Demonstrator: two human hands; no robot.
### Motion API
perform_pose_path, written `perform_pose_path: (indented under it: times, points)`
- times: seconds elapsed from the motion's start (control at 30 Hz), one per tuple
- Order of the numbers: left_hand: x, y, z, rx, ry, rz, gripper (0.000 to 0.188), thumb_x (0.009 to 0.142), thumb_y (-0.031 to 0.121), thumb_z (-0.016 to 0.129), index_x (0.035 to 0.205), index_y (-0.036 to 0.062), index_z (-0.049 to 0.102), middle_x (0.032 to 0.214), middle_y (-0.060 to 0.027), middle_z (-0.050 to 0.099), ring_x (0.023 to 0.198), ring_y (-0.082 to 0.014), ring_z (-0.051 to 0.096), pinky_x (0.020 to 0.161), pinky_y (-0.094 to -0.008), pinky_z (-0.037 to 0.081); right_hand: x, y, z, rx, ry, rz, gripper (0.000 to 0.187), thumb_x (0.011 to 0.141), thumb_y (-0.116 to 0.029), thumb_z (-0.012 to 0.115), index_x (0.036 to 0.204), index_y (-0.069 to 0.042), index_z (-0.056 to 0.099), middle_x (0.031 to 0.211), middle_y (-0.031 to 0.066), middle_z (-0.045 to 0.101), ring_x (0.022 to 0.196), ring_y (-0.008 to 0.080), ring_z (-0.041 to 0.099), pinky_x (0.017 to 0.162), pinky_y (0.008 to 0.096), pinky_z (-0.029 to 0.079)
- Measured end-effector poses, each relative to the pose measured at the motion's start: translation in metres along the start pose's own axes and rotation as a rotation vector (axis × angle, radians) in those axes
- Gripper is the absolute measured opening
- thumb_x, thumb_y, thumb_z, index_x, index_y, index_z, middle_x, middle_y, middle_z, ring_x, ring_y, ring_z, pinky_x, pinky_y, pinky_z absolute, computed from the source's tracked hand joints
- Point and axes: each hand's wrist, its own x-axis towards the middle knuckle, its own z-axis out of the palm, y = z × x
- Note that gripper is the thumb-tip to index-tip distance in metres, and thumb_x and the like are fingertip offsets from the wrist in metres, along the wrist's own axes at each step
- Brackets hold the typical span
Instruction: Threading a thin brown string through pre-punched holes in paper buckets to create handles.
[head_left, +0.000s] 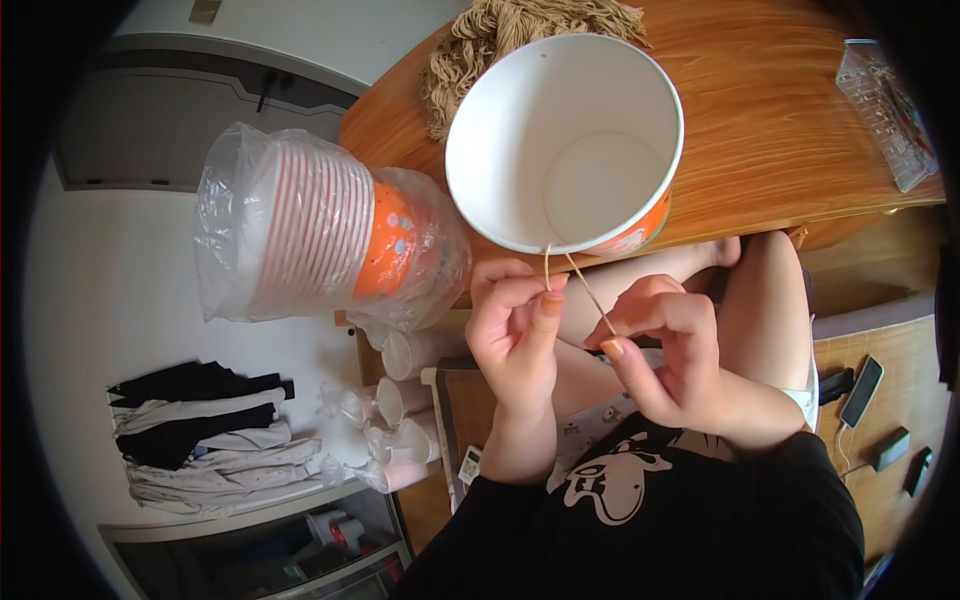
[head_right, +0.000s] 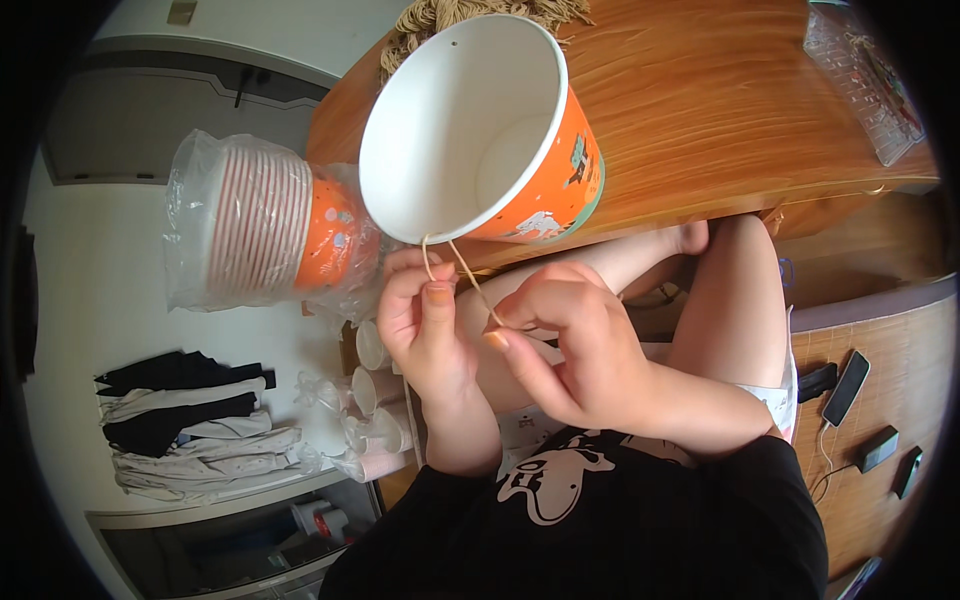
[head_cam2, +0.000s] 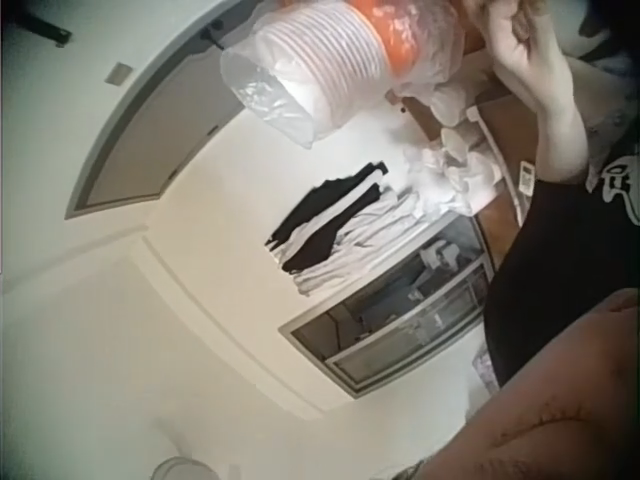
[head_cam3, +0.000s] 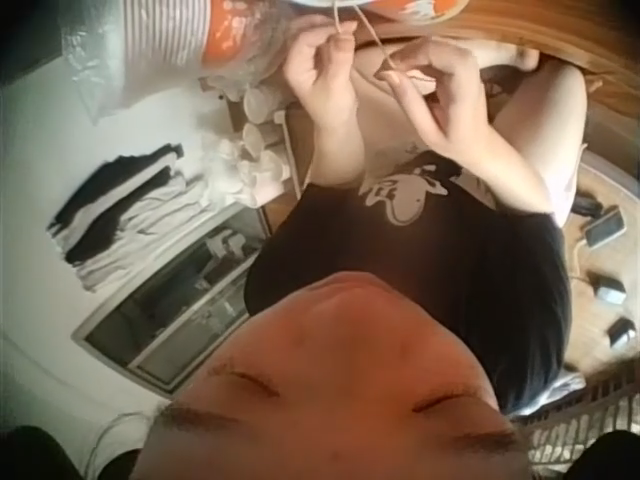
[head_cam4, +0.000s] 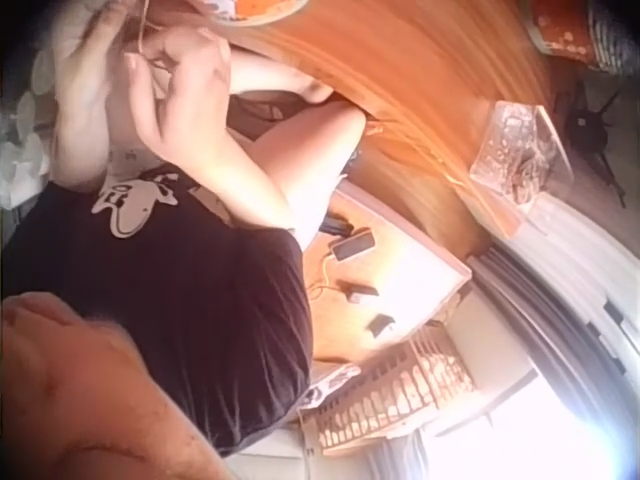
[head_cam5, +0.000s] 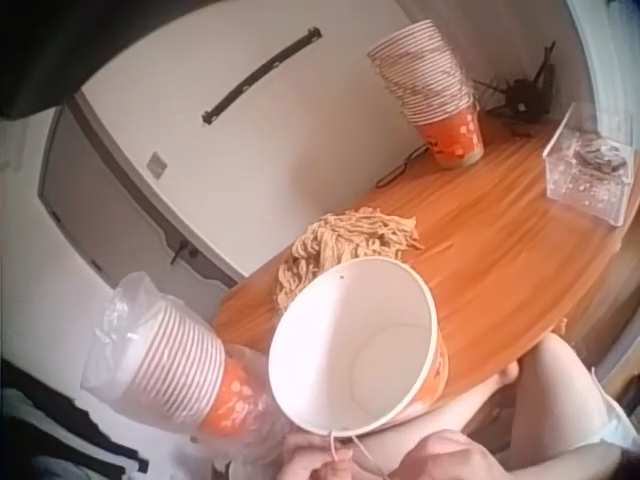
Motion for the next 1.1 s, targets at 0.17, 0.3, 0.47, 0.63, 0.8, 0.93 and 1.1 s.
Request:
perform_pose_path:
  times: [0.17, 0.3, 0.47, 0.63, 0.8, 0.93, 1.1]
  points:
    - [-0.004, 0.001, 0.014, -0.209, 0.101, -0.182, 0.012, 0.093, 0.005, 0.071, 0.1, -0.004, 0.068, 0.095, -0.0118, 0.071, 0.085, -0.0141, 0.065, 0.079, -0.0247, 0.051, 0.007, -0.012, -0.006, -0.188, -0.125, -0.125, 0.043, 0.078, 0.006, 0.07, 0.113, -0.003, 0.048, 0.091, 0.0079, 0.065, 0.072, 0.0259, 0.06, 0.07, 0.039, 0.046]
    - [-0.001, 0.004, 0.015, -0.366, 0.106, -0.206, 0.012, 0.094, 0.005, 0.069, 0.102, -0.0049, 0.066, 0.094, -0.015, 0.073, 0.09, -0.0173, 0.069, 0.083, -0.0279, 0.053, 0.007, -0.016, -0.001, -0.256, -0.155, -0.133, 0.044, 0.074, 0.009, 0.07, 0.112, -0.003, 0.05, 0.088, 0.0068, 0.064, 0.072, 0.0254, 0.059, 0.071, 0.0376, 0.046]
    - [0.006, 0.005, 0.02, -0.453, -0.005, -0.261, 0.013, 0.096, 0.004, 0.067, 0.106, -0.0027, 0.064, 0.098, -0.0136, 0.073, 0.091, -0.0167, 0.069, 0.087, -0.0298, 0.054, 0.005, -0.017, -0.004, -0.332, -0.184, -0.118, 0.044, 0.074, 0.007, 0.072, 0.111, -0.003, 0.051, 0.086, 0.0067, 0.062, 0.072, 0.0255, 0.06, 0.07, 0.0383, 0.046]
    - [0.009, -0.001, 0.017, -0.604, -0.056, -0.289, 0.013, 0.095, 0.002, 0.067, 0.107, -0.0013, 0.063, 0.1, -0.0106, 0.072, 0.093, -0.0158, 0.07, 0.087, -0.0307, 0.055, 0.011, -0.019, -0.008, -0.405, -0.167, -0.105, 0.042, 0.076, 0.003, 0.074, 0.111, -0.003, 0.051, 0.089, 0.0075, 0.065, 0.074, 0.0268, 0.06, 0.071, 0.0389, 0.046]
    - [0.009, -0.004, 0.013, -0.805, -0.077, -0.387, 0.013, 0.096, 0.001, 0.065, 0.108, 0.0002, 0.061, 0.103, -0.0061, 0.07, 0.097, -0.0149, 0.069, 0.087, -0.0309, 0.055, 0.029, -0.023, -0.016, -0.434, -0.005, 0.024, 0.035, 0.084, 0.0, 0.075, 0.109, -0.002, 0.051, 0.096, 0.0096, 0.07, 0.079, 0.0243, 0.062, 0.07, 0.0357, 0.047]
    - [0.01, -0.008, 0.011, -0.775, -0.138, -0.372, 0.011, 0.098, 0.001, 0.062, 0.109, -0.0005, 0.06, 0.104, -0.0085, 0.069, 0.089, -0.014, 0.066, 0.083, -0.0297, 0.054, 0.042, -0.028, -0.009, -0.502, 0.063, -0.002, 0.039, 0.083, 0.002, 0.077, 0.11, 0.0, 0.049, 0.095, 0.0125, 0.07, 0.081, 0.0206, 0.069, 0.069, 0.0303, 0.055]
    - [0.012, -0.003, 0.014, -0.798, -0.152, -0.374, 0.011, 0.098, 0.001, 0.061, 0.108, -0.0016, 0.059, 0.102, -0.0098, 0.069, 0.086, -0.0133, 0.064, 0.079, -0.0292, 0.054, 0.043, -0.029, 0.003, -0.318, 0.112, 0.104, 0.04, 0.082, 0.0, 0.078, 0.111, -0.001, 0.051, 0.093, 0.0102, 0.069, 0.082, 0.0207, 0.068, 0.068, 0.0315, 0.053]
